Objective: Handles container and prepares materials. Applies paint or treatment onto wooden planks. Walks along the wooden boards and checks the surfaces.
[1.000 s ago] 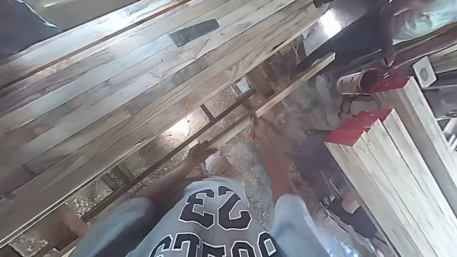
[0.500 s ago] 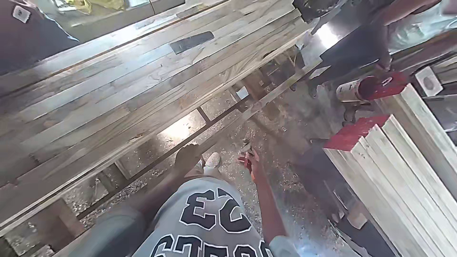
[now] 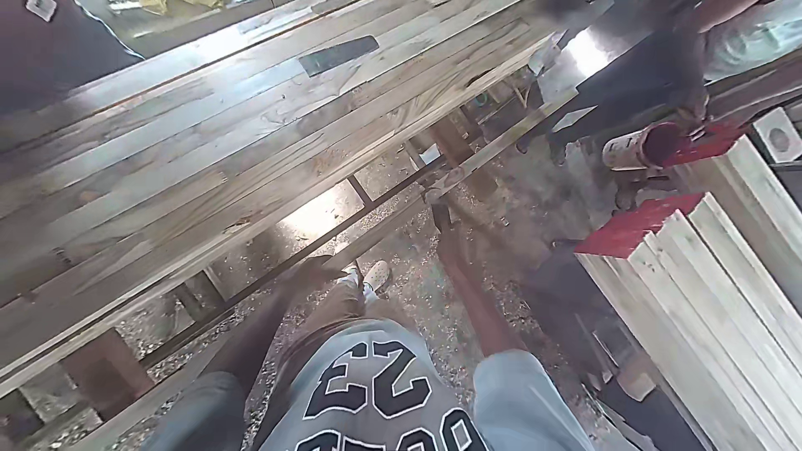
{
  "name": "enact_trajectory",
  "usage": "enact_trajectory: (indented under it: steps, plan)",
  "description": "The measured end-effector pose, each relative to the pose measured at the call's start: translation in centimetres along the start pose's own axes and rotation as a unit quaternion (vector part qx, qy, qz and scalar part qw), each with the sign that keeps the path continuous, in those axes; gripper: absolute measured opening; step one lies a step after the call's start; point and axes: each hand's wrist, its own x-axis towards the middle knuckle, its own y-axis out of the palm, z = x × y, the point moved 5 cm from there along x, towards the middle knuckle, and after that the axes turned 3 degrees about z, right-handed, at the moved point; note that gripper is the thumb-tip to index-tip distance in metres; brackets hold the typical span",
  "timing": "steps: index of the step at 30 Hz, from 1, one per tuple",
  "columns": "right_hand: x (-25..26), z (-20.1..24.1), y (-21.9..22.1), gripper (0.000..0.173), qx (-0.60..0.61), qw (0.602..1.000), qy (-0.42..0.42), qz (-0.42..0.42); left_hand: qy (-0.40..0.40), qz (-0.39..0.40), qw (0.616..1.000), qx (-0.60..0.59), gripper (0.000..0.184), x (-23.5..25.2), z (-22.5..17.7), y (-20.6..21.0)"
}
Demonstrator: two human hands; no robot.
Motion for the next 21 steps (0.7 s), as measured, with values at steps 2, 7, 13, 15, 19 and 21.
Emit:
enact_trajectory:
  steps: [2,7,13,15,19,21]
  plan:
    - [0.0,-0.5,-2.1,0.055,0.053,0.999,0.007,-0.01,0.006,-0.034,0.997,0.064,0.069,0.0,0.1,-0.1]
    - [2.6,1.1,-4.6,0.043,0.307,0.951,0.044,0.008,-0.026,-0.104,0.973,0.203,0.077,-0.9,-0.5,0.9]
    - [-3.1,4.3,0.1,0.048,0.34,0.922,0.014,0.183,-0.041,-0.119,0.957,0.26,0.082,-1.2,-0.7,1.7]
    - [-3.5,2.9,0.0,0.047,0.364,0.906,0.011,0.217,-0.017,-0.123,0.959,0.253,0.082,-1.1,-0.9,1.4]
    - [-1.3,-2.1,-1.3,0.049,0.498,0.86,0.057,0.098,-0.002,-0.104,0.975,0.195,0.075,0.0,-0.9,0.2]
    - [1.8,-4.7,-2.8,0.052,0.467,0.882,0.059,-0.009,-0.006,-0.06,0.987,0.149,0.071,0.7,-0.2,-0.3]
